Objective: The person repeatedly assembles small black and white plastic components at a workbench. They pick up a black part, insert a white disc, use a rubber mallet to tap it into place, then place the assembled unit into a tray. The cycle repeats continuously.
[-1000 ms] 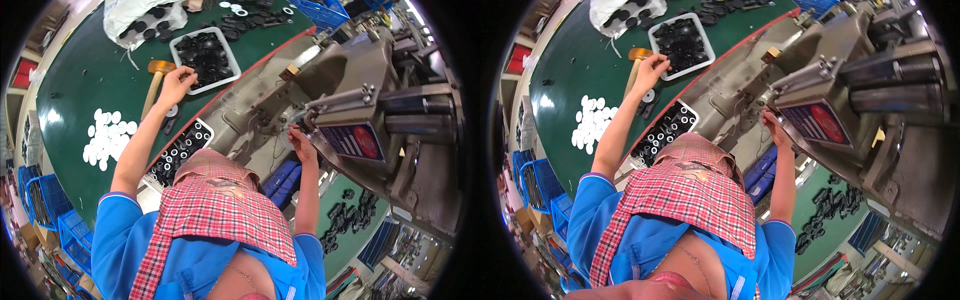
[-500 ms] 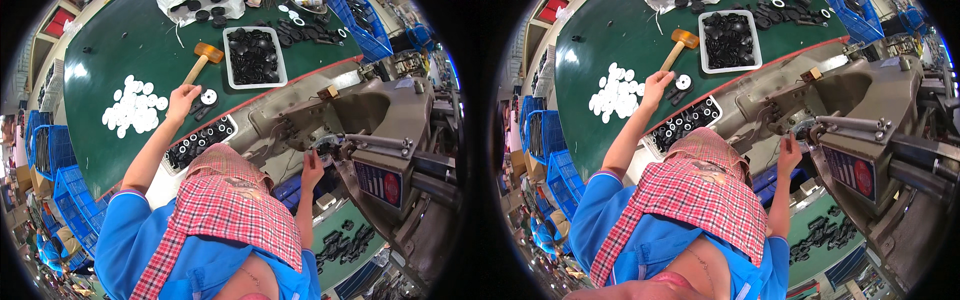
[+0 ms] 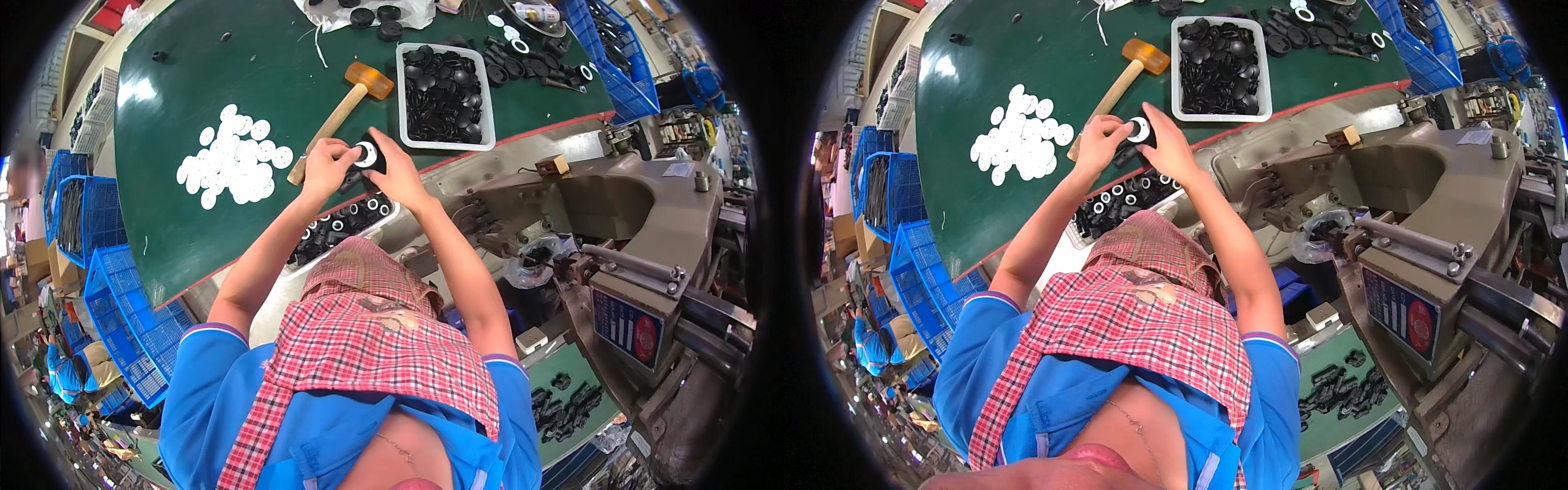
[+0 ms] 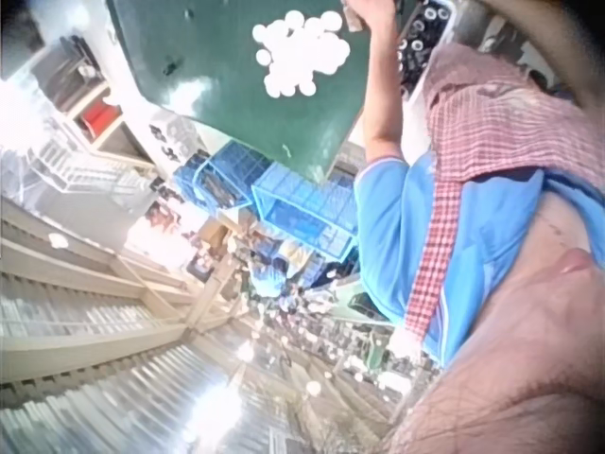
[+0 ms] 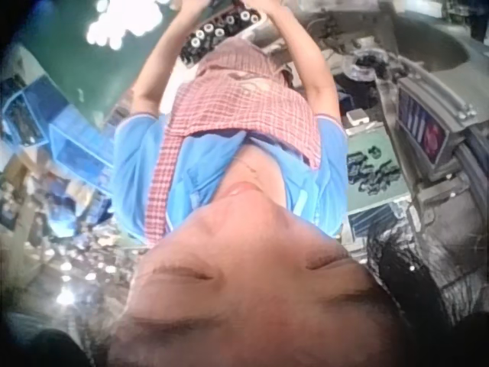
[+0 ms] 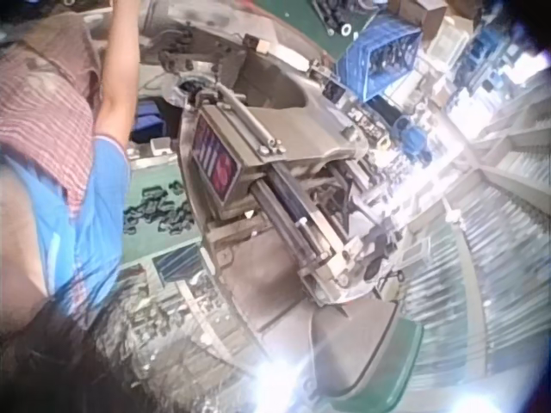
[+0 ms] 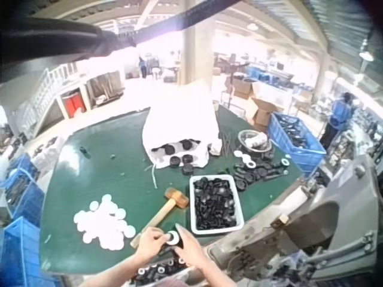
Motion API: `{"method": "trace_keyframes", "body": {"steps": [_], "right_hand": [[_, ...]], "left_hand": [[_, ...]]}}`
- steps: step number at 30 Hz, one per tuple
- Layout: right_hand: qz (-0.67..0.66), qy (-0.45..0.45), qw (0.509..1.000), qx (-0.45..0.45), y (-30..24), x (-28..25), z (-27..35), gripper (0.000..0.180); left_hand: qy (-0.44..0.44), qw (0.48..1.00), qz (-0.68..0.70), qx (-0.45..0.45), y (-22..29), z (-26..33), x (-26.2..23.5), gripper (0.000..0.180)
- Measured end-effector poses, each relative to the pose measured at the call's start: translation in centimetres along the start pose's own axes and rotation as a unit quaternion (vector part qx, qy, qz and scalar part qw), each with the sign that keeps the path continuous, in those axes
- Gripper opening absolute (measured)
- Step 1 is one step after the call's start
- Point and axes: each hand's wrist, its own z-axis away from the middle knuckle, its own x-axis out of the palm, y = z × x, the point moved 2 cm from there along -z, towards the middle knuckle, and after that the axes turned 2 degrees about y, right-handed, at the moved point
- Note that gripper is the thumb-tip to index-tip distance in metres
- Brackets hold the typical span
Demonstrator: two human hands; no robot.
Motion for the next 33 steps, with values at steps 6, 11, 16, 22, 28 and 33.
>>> {"method": "trace_keyframes", "body": {"steps": [6,11,16,22,28,33], "right_hand": [[-0.009,0.046,0.999,0.015,0.2,2.6,0.2,0.062],[-0.007,0.064,0.998,0.022,0.2,2.9,0.3,0.062],[-0.006,0.068,0.998,0.013,0.3,2.8,0.3,0.062],[-0.017,0.071,0.997,-0.003,0.4,2.6,0.1,0.060],[0.000,0.061,0.998,0.031,0.5,2.7,0.0,0.062],[0.000,0.048,0.998,0.041,0.6,2.7,0.0,0.063]], "left_hand": [[0.075,0.997,-0.028,-0.003,-0.4,0.8,0.5,0.024],[0.060,0.997,-0.033,-0.034,-0.5,0.3,0.7,0.024],[0.129,0.990,-0.052,0.012,-0.5,1.0,1.5,0.026],[0.167,0.986,-0.017,0.006,-0.5,1.4,2.3,0.023],[0.011,0.987,-0.154,0.050,-0.4,-1.0,-0.1,0.031],[-0.024,0.971,-0.231,0.055,1.3,-1.8,-0.5,0.028]]}}
